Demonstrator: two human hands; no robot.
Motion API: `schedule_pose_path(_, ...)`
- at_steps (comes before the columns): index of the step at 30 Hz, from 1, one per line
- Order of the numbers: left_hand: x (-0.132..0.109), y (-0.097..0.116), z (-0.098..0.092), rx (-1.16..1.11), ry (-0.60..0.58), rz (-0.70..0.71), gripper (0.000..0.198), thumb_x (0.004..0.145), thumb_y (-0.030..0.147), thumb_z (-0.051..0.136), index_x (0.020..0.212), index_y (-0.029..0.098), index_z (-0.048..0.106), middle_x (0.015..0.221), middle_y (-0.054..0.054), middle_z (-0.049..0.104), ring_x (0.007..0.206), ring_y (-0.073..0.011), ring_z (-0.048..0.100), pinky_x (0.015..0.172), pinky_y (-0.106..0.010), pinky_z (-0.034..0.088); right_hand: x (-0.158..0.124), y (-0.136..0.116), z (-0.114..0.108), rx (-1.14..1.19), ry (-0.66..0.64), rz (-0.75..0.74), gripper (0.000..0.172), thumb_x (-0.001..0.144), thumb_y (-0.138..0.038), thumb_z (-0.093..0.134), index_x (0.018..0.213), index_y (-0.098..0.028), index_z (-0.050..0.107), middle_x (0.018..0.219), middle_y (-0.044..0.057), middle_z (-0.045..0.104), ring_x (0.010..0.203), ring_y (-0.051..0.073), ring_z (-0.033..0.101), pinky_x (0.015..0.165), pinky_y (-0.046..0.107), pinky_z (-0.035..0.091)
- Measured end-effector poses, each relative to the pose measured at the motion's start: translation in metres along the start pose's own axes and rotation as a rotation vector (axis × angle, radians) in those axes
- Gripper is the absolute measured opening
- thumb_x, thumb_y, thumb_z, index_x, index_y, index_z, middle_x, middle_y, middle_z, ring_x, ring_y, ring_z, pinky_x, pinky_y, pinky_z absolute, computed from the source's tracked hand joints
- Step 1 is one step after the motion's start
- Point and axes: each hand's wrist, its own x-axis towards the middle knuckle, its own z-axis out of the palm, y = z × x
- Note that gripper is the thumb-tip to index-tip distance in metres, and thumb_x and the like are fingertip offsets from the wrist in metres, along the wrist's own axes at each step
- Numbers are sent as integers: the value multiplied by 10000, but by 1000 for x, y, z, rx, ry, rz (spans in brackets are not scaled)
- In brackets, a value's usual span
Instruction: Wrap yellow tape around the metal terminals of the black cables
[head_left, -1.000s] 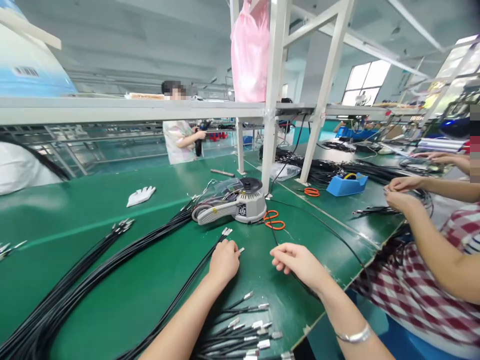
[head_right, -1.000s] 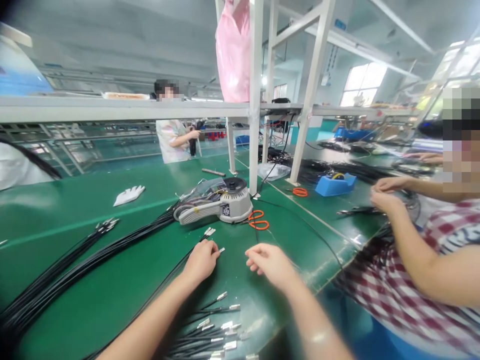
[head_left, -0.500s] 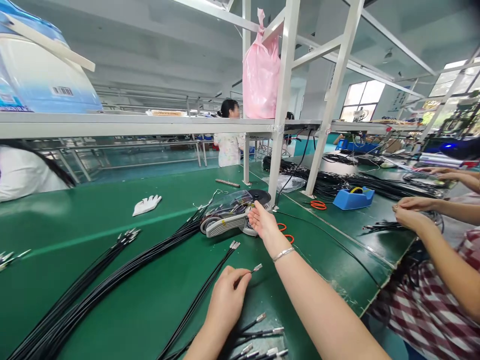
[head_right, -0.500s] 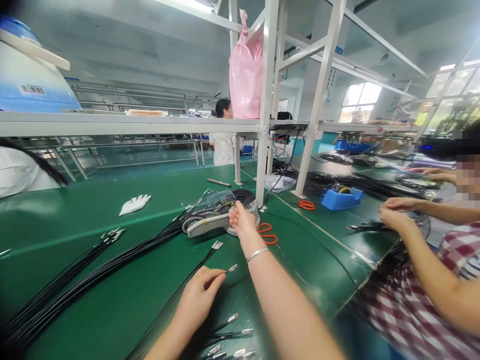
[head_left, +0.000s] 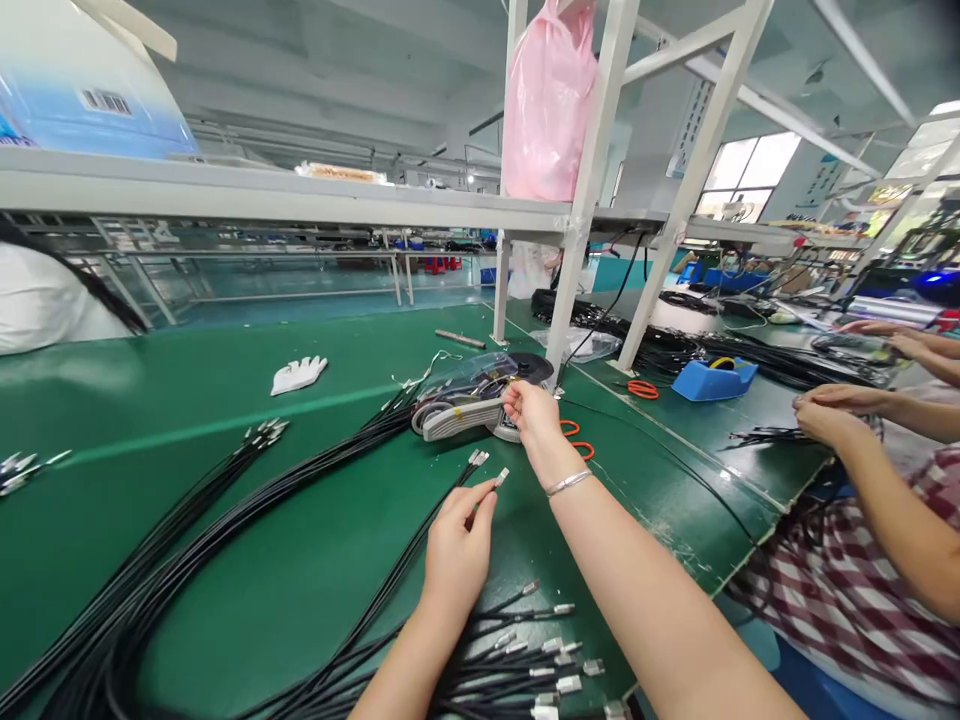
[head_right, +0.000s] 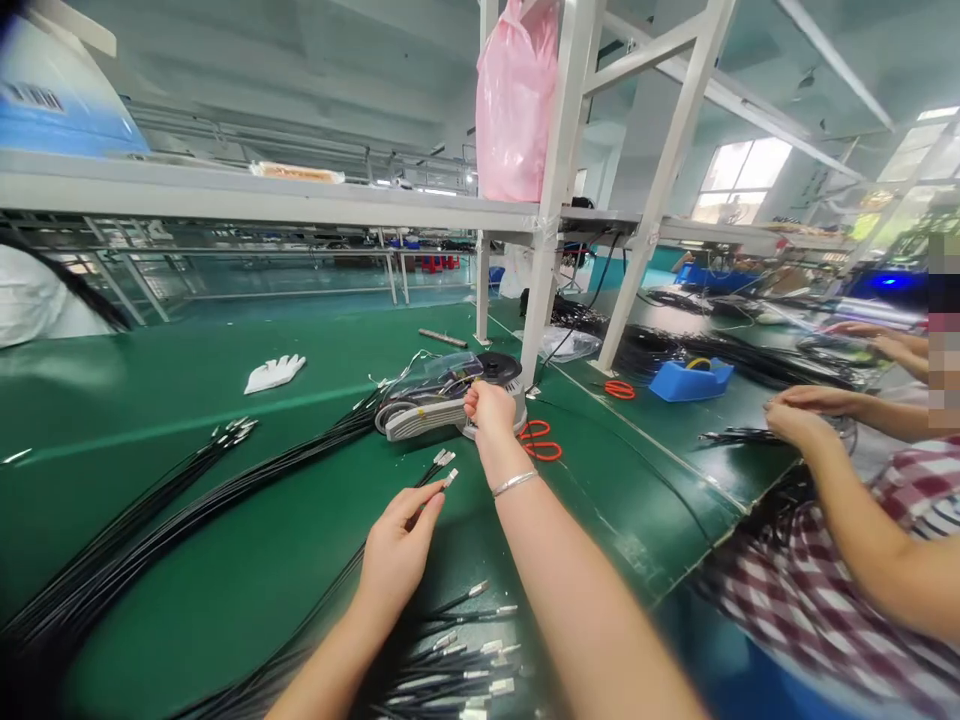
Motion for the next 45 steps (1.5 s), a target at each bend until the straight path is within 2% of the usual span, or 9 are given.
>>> schedule_pose_path(3,-1,6,-1,-5,16,-20,209,824,285,538,885,190,713,764,-26,663,673,-141,618,646,-264,503,-40,1,-38,-44,-83,-95,81,804,-231,661,810,-151,670,822,18,686,682,97,620,642,209,498)
schedule_pose_path(8,-11,12,10,-6,-40,-81,176,826,250,546,919,175,675,747,-14,657,602,-120,594,595,-249,497,-110,31,-118,-328,-262,-193,206,774,-353,669,807,-150,688,859,60,713,790,169,650,700,272,499)
schedule_pose_path(11,-21,19,17,34,-79,30,217,842,211,543,1026,193,656,792,-10,652,639,-111,593,602,-234,490,-133,44,-136,-409,-322,-154,242,799,-373,632,843,-141,683,897,90,714,828,201,655,732,317,506)
schedule_pose_path(14,-30,30,18,91,-125,208,183,857,185,547,973,214,684,859,-16,656,737,-106,613,666,-222,495,-141,42,-135,-377,-321,-140,248,802,-380,628,827,-138,676,831,84,711,796,204,657,727,329,515)
schedule_pose_path(17,-38,37,17,128,-116,294,169,858,150,552,952,207,680,850,-10,660,756,-99,619,693,-212,502,-145,39,-133,-336,-305,-112,246,799,-381,633,806,-139,676,798,79,708,768,201,658,714,330,523)
schedule_pose_path(22,-48,36,20,182,-51,309,141,852,129,561,949,194,640,839,-10,665,757,-110,619,682,-228,514,-151,44,-133,-283,-277,-70,220,791,-358,642,789,-139,672,799,80,708,753,200,660,719,343,532)
schedule_pose_path(29,-53,27,21,97,-9,236,215,836,128,583,1036,207,580,897,-10,648,777,-108,626,695,-227,519,-152,48,-126,-300,-217,-83,191,783,-324,638,748,-139,665,782,80,701,742,198,638,709,336,511)
schedule_pose_path(35,-52,31,16,104,-45,352,150,847,81,546,872,216,608,795,17,636,741,-105,590,684,-233,487,-153,47,-122,-309,-206,-77,176,767,-313,641,685,-157,639,665,27,660,674,170,609,690,305,484)
schedule_pose_path(45,-50,32,12,148,-34,402,208,856,63,514,919,224,630,838,2,628,772,-107,596,698,-236,487,-156,41,-117,-330,-196,-109,146,730,-291,638,642,-174,630,700,43,674,702,185,610,699,311,489)
